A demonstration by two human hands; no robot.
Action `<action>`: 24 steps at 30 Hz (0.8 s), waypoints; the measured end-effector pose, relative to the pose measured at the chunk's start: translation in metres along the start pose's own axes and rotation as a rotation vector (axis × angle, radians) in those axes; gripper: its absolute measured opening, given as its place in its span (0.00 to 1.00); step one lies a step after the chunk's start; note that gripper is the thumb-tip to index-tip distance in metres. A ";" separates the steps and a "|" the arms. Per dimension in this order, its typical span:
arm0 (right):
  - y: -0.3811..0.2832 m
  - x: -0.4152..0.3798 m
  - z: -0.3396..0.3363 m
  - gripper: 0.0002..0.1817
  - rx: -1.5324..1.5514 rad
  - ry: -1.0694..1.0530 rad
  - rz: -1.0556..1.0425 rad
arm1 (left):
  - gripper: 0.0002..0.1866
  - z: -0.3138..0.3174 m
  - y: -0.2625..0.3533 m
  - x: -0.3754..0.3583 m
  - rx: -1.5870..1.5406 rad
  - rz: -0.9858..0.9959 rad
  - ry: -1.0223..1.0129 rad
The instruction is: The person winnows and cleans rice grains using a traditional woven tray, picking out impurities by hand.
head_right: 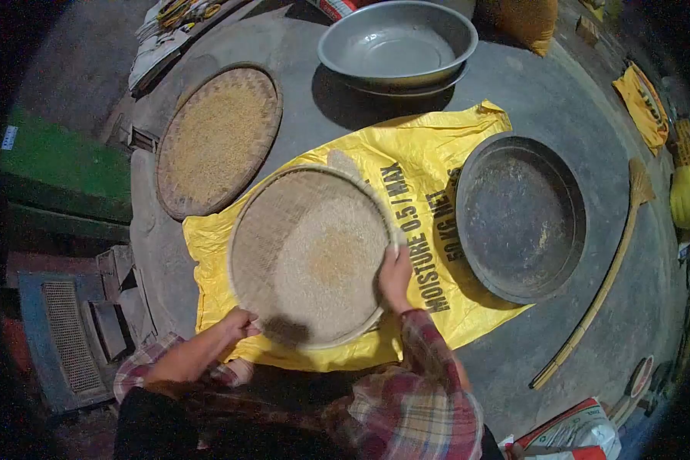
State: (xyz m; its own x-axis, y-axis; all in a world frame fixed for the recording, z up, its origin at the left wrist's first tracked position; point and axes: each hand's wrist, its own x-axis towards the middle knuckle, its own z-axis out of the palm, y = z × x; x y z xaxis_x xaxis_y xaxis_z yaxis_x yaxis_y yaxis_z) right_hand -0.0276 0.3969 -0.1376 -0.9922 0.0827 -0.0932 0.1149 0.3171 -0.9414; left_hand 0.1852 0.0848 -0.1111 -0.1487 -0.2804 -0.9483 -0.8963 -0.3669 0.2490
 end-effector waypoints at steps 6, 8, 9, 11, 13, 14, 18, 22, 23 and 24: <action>0.014 0.024 -0.036 0.17 -0.076 -0.064 0.111 | 0.22 0.014 -0.026 -0.026 -0.240 -0.042 -0.382; 0.004 0.020 -0.023 0.16 0.010 0.023 -0.121 | 0.22 0.038 0.012 -0.068 -0.030 -0.069 -0.306; -0.002 0.027 -0.025 0.16 0.004 0.012 -0.120 | 0.22 0.042 0.013 -0.052 -0.040 -0.076 -0.307; -0.015 0.042 -0.039 0.17 -0.124 0.019 -0.004 | 0.20 0.040 0.007 -0.011 0.084 0.042 -0.143; 0.023 0.058 -0.063 0.14 -0.017 -0.033 0.091 | 0.18 0.057 0.005 -0.056 0.206 0.031 -0.164; 0.038 0.051 -0.063 0.14 -0.075 -0.054 0.130 | 0.20 0.050 -0.027 -0.042 0.001 0.154 -0.423; 0.057 0.038 -0.034 0.17 -0.042 0.043 0.001 | 0.18 0.054 0.003 -0.072 -0.282 0.039 -0.695; 0.010 0.065 -0.067 0.18 -0.088 -0.095 0.185 | 0.15 0.044 -0.002 -0.059 0.374 0.366 -0.576; 0.034 0.073 -0.074 0.17 -0.048 -0.105 0.271 | 0.15 0.044 -0.017 -0.037 0.888 0.731 -0.505; 0.034 0.062 -0.075 0.15 -0.038 -0.085 0.268 | 0.14 0.047 -0.017 -0.046 1.022 0.744 -0.473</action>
State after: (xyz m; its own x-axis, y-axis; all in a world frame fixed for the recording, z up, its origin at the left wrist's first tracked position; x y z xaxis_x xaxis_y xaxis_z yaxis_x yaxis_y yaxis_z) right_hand -0.0816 0.4834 -0.1512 -0.9264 0.0893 -0.3657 0.3740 0.3304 -0.8666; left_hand 0.1874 0.1454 -0.0814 -0.6746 0.2841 -0.6813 -0.4172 0.6146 0.6695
